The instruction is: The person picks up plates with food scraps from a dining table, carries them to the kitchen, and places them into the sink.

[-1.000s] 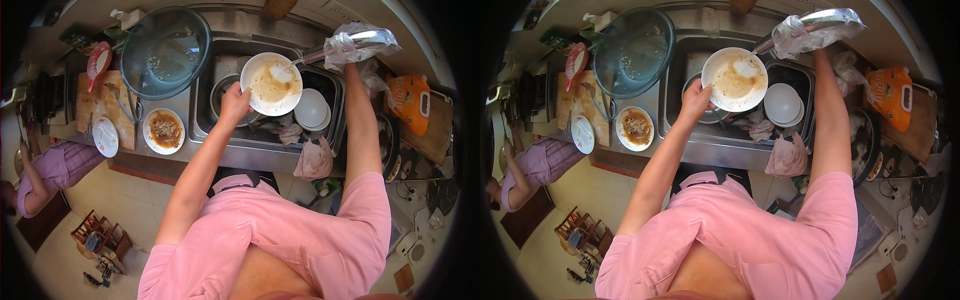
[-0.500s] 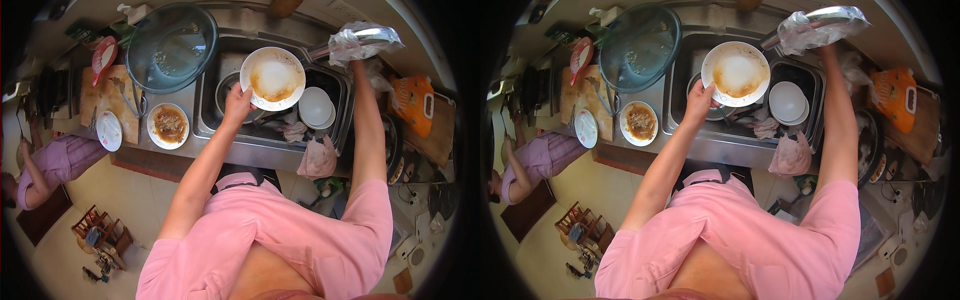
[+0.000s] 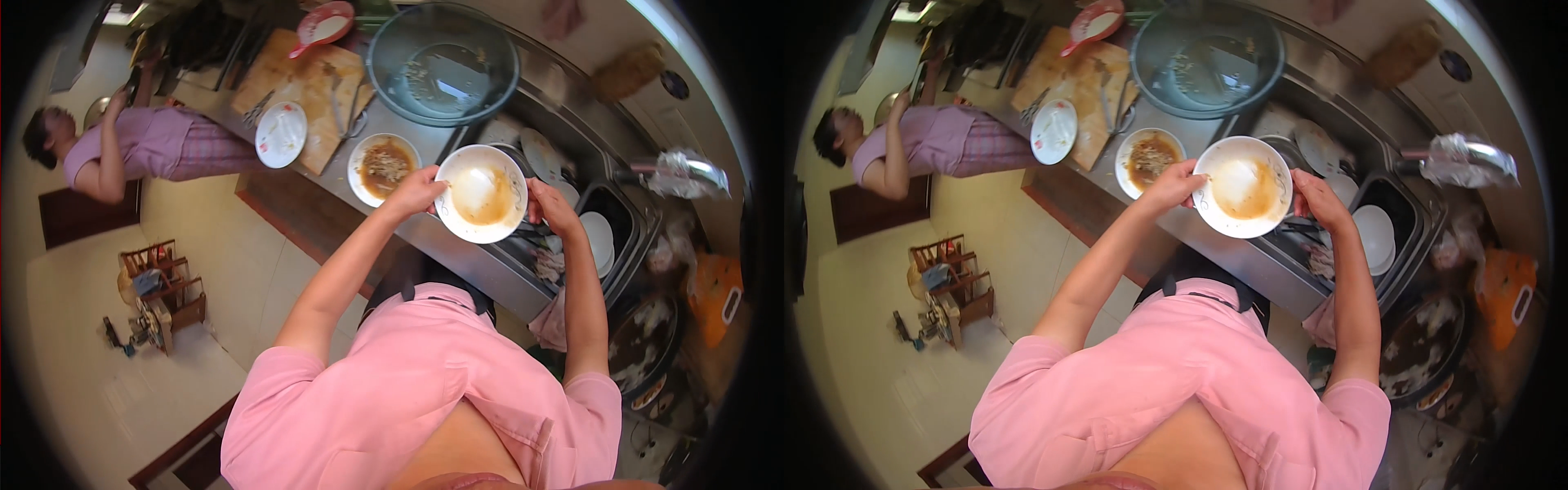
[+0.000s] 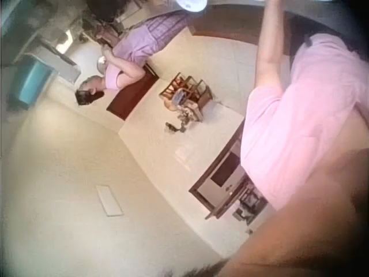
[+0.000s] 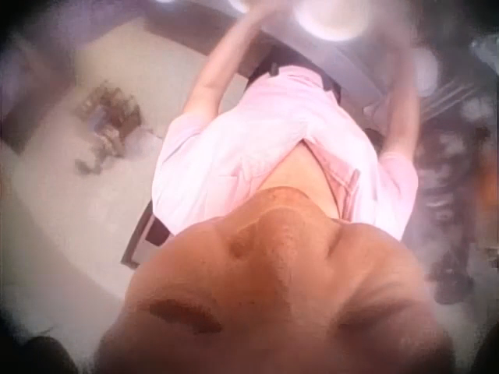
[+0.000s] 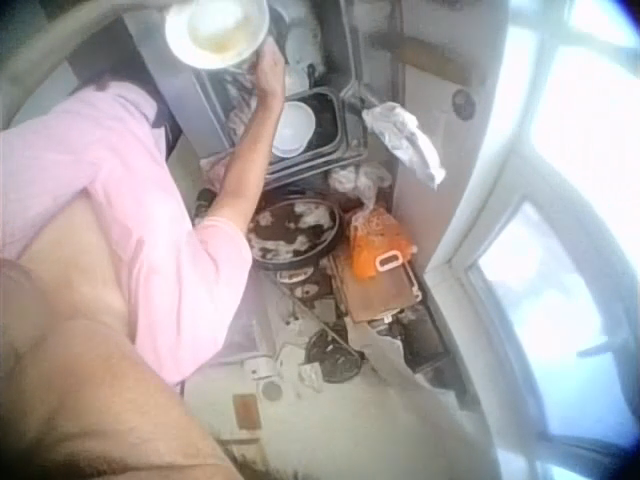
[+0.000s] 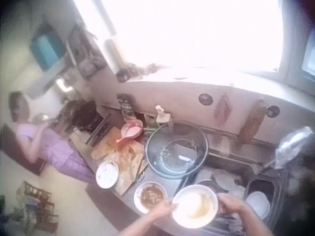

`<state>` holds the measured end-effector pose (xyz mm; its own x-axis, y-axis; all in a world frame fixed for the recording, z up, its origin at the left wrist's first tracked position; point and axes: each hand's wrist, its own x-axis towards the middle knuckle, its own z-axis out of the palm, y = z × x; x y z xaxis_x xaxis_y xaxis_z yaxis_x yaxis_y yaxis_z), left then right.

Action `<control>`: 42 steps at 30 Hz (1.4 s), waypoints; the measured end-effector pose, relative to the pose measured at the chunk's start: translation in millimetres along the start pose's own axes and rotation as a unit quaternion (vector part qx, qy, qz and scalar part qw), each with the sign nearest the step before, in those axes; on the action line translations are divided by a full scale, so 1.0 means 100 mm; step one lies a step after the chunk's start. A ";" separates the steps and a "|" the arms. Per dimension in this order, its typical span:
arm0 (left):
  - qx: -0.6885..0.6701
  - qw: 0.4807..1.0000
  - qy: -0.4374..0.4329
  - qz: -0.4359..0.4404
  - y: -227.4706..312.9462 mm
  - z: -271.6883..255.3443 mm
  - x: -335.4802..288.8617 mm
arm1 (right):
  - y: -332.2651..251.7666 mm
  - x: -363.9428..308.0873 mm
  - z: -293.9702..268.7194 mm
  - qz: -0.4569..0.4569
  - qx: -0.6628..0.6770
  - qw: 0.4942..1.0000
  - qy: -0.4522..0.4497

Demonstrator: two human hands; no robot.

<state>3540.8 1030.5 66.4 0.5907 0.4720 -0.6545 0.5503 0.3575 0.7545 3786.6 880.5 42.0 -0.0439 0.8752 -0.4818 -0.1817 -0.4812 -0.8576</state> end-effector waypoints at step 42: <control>-0.166 0.983 0.076 -0.026 -1.25 -1.35 -0.95 | -0.01 0.69 1.78 -0.231 -0.395 0.755 0.470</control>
<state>3336.4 1050.3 41.0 0.4592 0.5519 -0.6961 0.3395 0.6151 0.7116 3609.3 950.1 41.6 0.6280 0.7159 0.3052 0.6947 -0.3390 -0.6344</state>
